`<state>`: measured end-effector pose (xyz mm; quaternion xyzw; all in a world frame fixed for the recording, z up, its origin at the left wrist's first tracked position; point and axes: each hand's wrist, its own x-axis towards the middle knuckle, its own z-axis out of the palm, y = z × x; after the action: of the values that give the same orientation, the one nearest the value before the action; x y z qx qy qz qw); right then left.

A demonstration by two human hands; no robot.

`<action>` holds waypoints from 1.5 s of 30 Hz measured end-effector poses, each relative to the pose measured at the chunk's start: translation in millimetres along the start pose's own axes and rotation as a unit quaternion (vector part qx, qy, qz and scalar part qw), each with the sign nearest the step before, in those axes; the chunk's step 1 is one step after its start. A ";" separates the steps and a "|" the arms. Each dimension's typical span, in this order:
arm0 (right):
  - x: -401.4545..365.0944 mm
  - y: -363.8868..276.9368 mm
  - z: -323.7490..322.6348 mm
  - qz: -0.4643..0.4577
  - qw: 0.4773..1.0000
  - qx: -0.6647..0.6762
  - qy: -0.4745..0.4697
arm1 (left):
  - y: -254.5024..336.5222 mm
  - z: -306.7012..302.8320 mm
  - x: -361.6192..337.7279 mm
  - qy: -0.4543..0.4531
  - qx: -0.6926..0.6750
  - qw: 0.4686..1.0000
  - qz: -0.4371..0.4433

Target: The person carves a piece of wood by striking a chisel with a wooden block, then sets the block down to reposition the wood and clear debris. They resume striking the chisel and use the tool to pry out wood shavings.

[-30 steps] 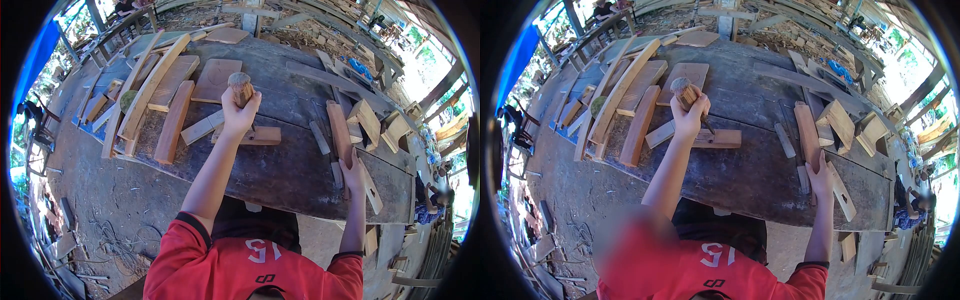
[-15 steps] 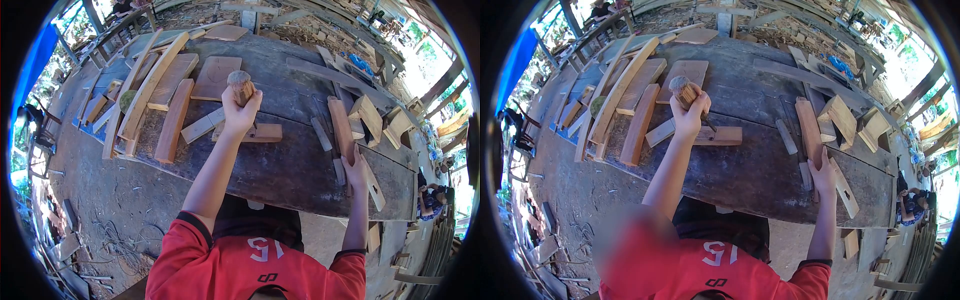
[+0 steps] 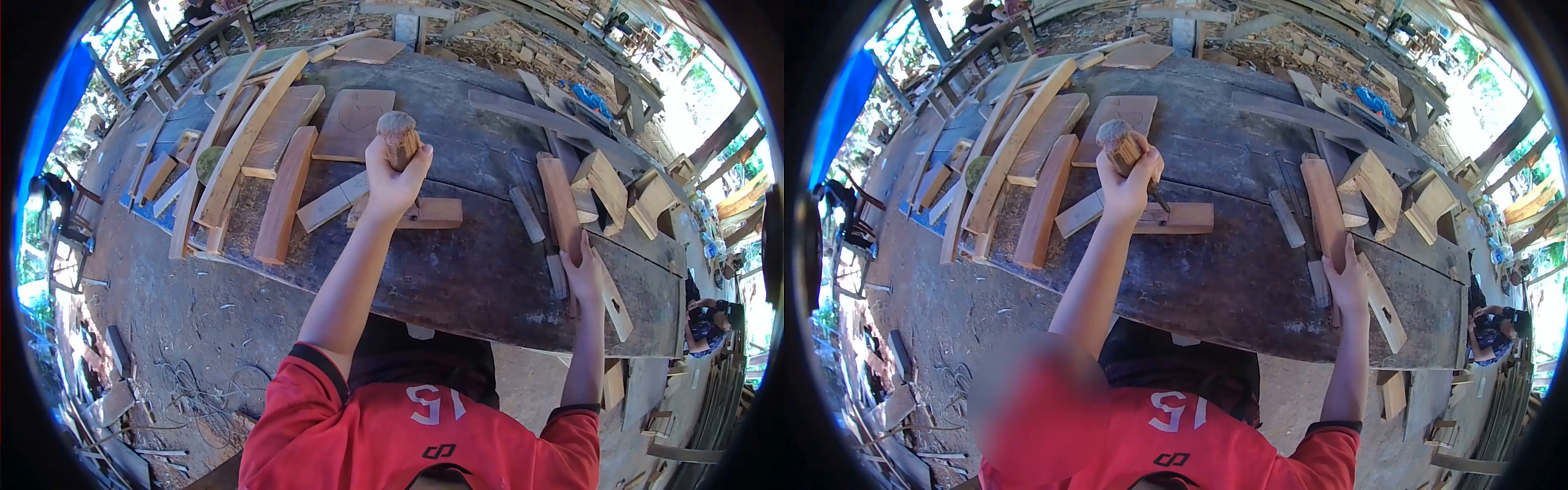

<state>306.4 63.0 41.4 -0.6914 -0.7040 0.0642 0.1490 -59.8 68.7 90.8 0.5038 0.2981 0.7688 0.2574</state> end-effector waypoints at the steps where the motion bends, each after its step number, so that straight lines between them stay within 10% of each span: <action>1: -0.3 0.3 0.4 0.000 1.000 0.000 0.000 | 0.6 1.2 0.0 0.012 -0.011 1.000 -0.009; 45: 2.2 6.4 3.6 0.017 0.998 0.051 -0.016 | 3.7 1.3 21.4 0.013 -0.093 0.991 -0.091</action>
<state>311.4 65.9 36.3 -0.6935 -0.6904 0.1139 0.1714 -66.7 81.3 107.1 0.4388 0.2732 0.7730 0.3680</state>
